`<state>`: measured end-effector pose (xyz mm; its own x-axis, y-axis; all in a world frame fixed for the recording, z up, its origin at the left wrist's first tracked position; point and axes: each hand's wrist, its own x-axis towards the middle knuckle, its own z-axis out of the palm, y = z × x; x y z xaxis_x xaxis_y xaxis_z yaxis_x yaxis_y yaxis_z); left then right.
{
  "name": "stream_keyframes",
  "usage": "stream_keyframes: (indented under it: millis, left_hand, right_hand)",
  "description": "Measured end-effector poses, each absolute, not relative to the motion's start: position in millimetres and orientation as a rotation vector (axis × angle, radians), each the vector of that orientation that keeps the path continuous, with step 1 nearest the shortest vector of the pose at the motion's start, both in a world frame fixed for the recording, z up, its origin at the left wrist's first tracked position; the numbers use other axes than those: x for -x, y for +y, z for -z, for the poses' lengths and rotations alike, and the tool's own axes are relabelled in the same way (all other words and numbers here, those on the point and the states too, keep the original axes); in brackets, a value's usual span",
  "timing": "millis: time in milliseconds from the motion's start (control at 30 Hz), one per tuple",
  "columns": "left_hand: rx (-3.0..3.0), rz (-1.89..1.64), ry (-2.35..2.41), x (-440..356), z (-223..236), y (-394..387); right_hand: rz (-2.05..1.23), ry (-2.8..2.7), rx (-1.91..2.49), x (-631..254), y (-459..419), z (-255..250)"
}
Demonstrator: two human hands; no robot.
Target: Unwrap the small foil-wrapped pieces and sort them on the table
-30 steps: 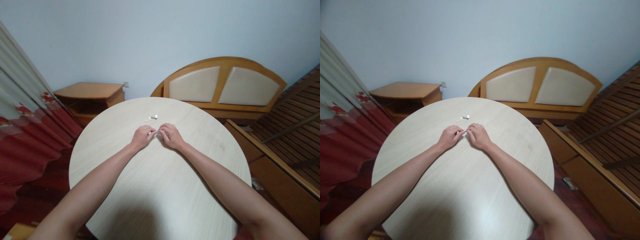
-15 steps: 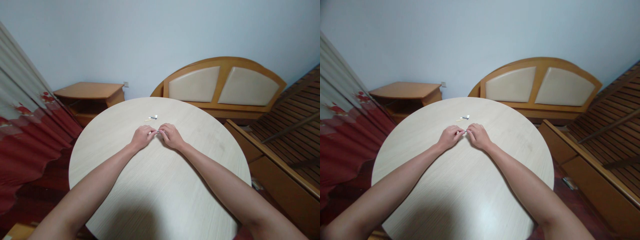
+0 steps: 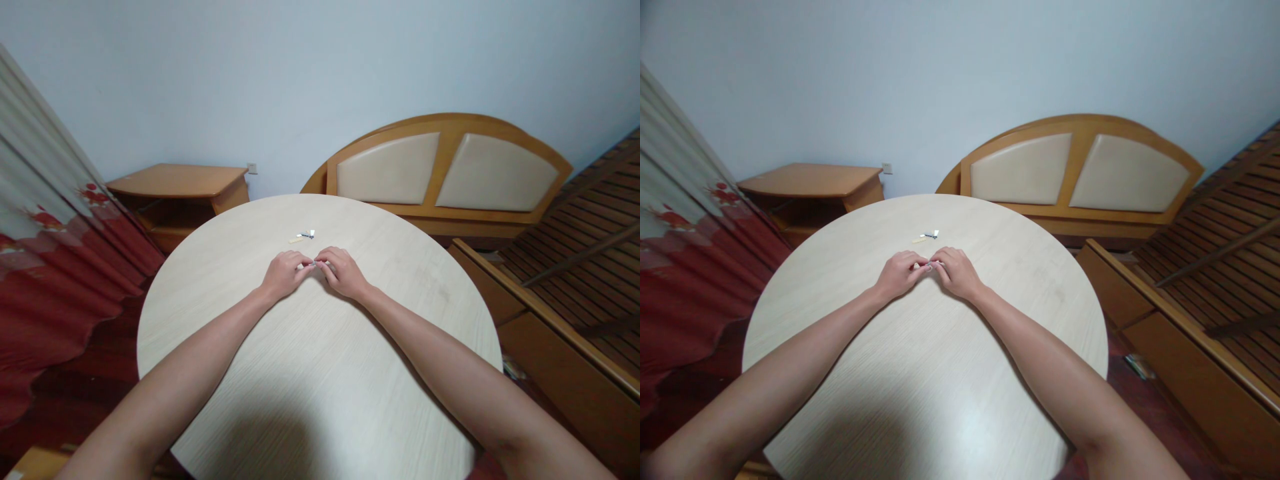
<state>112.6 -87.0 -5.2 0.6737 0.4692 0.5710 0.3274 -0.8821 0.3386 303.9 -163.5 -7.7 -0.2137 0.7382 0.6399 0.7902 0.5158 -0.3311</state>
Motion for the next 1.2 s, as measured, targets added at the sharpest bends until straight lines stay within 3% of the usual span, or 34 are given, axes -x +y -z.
stream_keyframes:
  millis: [300,533,700,1200]
  left_hand:
    - [-2.719,-0.932,0.682,-108,-3,-85]
    - [-2.779,-0.52,0.806,-76,-38,-79]
    - [-2.853,-0.281,0.793,-67,-38,-78]
    - [-2.889,-0.325,0.777,-74,-34,-79]
  right_hand:
    - [0.093,-1.959,1.204,-304,-166,6]
    - [0.059,-1.93,1.26,-309,-166,7]
    - [0.058,-1.925,1.279,-311,-166,8]
    - [0.109,-1.892,1.376,-315,-158,12]
